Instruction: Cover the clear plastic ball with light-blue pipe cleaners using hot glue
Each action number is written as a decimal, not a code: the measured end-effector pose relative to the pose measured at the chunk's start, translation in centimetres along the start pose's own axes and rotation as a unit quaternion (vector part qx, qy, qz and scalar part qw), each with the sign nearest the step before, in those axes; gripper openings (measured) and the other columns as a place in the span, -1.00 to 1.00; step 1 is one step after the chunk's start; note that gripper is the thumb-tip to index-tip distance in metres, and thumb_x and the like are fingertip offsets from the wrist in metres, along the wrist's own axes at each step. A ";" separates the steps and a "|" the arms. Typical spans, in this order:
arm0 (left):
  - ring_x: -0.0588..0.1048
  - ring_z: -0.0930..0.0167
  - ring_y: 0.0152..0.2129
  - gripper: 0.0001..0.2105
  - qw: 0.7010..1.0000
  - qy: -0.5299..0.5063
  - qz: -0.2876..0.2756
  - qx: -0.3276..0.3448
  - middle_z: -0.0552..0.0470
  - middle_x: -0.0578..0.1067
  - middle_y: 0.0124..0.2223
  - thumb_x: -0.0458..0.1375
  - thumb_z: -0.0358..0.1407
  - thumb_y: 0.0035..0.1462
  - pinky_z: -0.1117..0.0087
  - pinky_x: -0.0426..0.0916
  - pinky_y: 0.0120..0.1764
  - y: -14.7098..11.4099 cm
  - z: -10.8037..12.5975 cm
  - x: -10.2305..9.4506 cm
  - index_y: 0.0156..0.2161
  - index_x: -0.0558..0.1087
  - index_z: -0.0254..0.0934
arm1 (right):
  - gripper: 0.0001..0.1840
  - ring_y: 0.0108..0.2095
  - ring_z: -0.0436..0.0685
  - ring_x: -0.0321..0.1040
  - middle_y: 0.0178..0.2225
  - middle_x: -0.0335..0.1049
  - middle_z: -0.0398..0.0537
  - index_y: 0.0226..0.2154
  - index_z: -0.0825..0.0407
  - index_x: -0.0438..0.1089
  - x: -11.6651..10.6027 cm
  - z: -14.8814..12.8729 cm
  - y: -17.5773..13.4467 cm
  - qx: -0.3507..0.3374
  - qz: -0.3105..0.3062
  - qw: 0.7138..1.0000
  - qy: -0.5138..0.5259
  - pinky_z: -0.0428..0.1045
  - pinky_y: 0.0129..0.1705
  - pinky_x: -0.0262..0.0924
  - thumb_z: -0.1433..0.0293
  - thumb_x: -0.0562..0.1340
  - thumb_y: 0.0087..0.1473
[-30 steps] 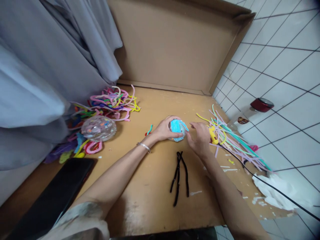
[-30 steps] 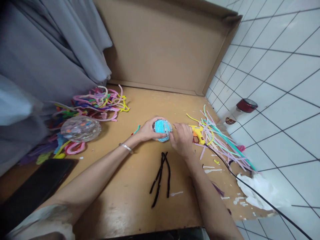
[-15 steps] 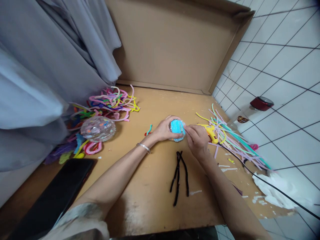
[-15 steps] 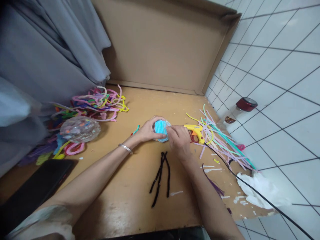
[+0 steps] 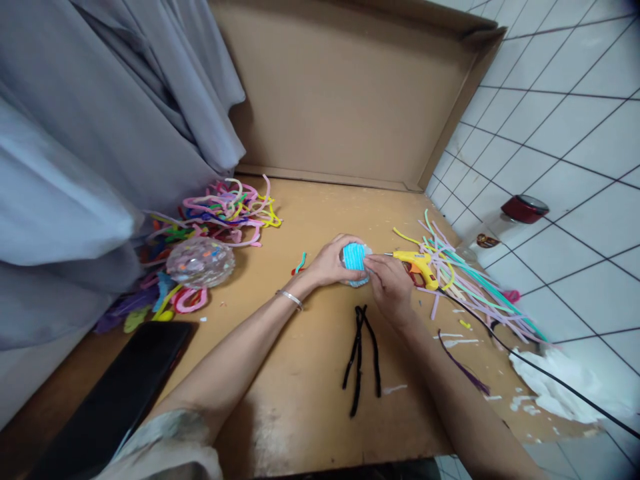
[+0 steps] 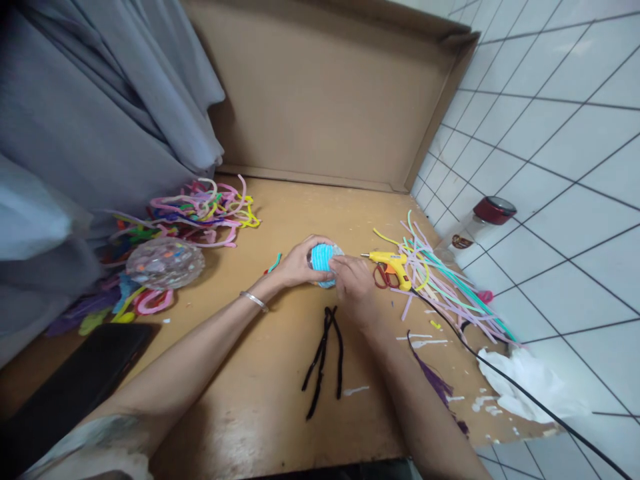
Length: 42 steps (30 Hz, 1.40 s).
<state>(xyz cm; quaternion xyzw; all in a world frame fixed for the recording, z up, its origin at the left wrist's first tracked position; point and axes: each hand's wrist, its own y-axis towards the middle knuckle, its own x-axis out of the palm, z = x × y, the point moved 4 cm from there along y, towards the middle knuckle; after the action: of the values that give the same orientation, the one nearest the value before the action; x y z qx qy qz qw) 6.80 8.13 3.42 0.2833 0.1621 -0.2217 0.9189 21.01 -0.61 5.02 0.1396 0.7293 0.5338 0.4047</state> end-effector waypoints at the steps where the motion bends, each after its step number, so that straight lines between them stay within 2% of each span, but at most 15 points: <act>1: 0.47 0.24 -0.05 -0.42 1.000 0.001 -0.001 0.001 -0.08 0.47 0.01 0.43 -0.29 -0.17 0.21 0.36 0.03 0.0 0.0 0.0 0.02 0.42 -0.25 | -0.72 -0.17 0.15 0.52 -0.22 0.59 0.02 -0.11 -0.05 0.48 0.1 0.0 -0.1 0.004 0.000 1.000 0.006 0.09 -0.13 0.41 0.54 0.15 0.21; 12: 0.47 0.23 -0.04 -0.40 1.000 -0.005 -0.007 0.015 -0.08 0.46 0.01 0.45 -0.21 -0.16 0.17 0.38 0.04 -0.1 -0.9 0.1 0.04 0.41 -0.22 | -0.76 -0.19 0.14 0.54 -0.26 0.60 -0.03 -0.17 -0.05 0.47 0.1 0.5 -0.2 0.053 -0.001 0.997 0.056 0.09 -0.13 0.40 0.51 0.15 0.20; 20: 0.36 0.13 0.16 -0.40 0.997 0.044 0.002 0.060 -0.18 0.34 0.17 0.45 -0.18 -0.13 0.02 0.27 0.21 -0.3 -0.8 -0.4 0.06 0.45 -0.21 | -0.75 -0.16 0.15 0.54 -0.22 0.61 -0.01 -0.16 -0.05 0.47 0.6 0.4 -0.3 0.049 -0.005 0.998 0.045 0.11 -0.13 0.42 0.52 0.14 0.20; 30: 0.43 0.20 0.04 -0.42 0.990 0.087 0.020 0.111 -0.11 0.41 0.05 0.38 -0.10 -0.02 0.08 0.36 0.11 -0.5 -0.3 -0.6 0.12 0.43 -0.18 | -0.71 -0.14 0.15 0.53 -0.20 0.60 0.01 -0.12 -0.04 0.47 0.7 0.6 -0.5 0.047 -0.008 0.998 0.042 0.12 -0.10 0.42 0.53 0.14 0.19; 34: 0.46 0.21 -0.02 -0.45 0.986 0.100 0.048 0.122 -0.11 0.48 0.01 0.36 -0.10 -0.02 0.09 0.38 0.05 -0.7 0.2 -0.4 0.07 0.40 -0.19 | -0.69 -0.14 0.15 0.52 -0.19 0.60 0.01 -0.10 -0.03 0.47 0.6 0.4 -0.5 0.043 -0.001 0.998 0.055 0.10 -0.10 0.42 0.56 0.14 0.17; 42: 0.47 0.20 0.04 -0.55 0.986 0.088 0.062 0.126 -0.16 0.49 0.04 0.34 -0.10 0.02 0.07 0.39 0.08 -1.0 0.1 -0.2 -0.01 0.44 -0.23 | -0.72 -0.16 0.16 0.53 -0.22 0.60 -0.01 -0.12 -0.06 0.50 0.7 0.6 -0.5 0.076 -0.016 0.996 0.049 0.13 -0.07 0.42 0.49 0.14 0.20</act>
<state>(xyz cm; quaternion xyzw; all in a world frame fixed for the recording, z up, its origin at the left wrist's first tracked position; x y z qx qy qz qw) 6.17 7.37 3.12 0.4250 0.1953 -0.1569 0.8699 21.15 0.05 4.17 0.1323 0.7885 0.4768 0.3654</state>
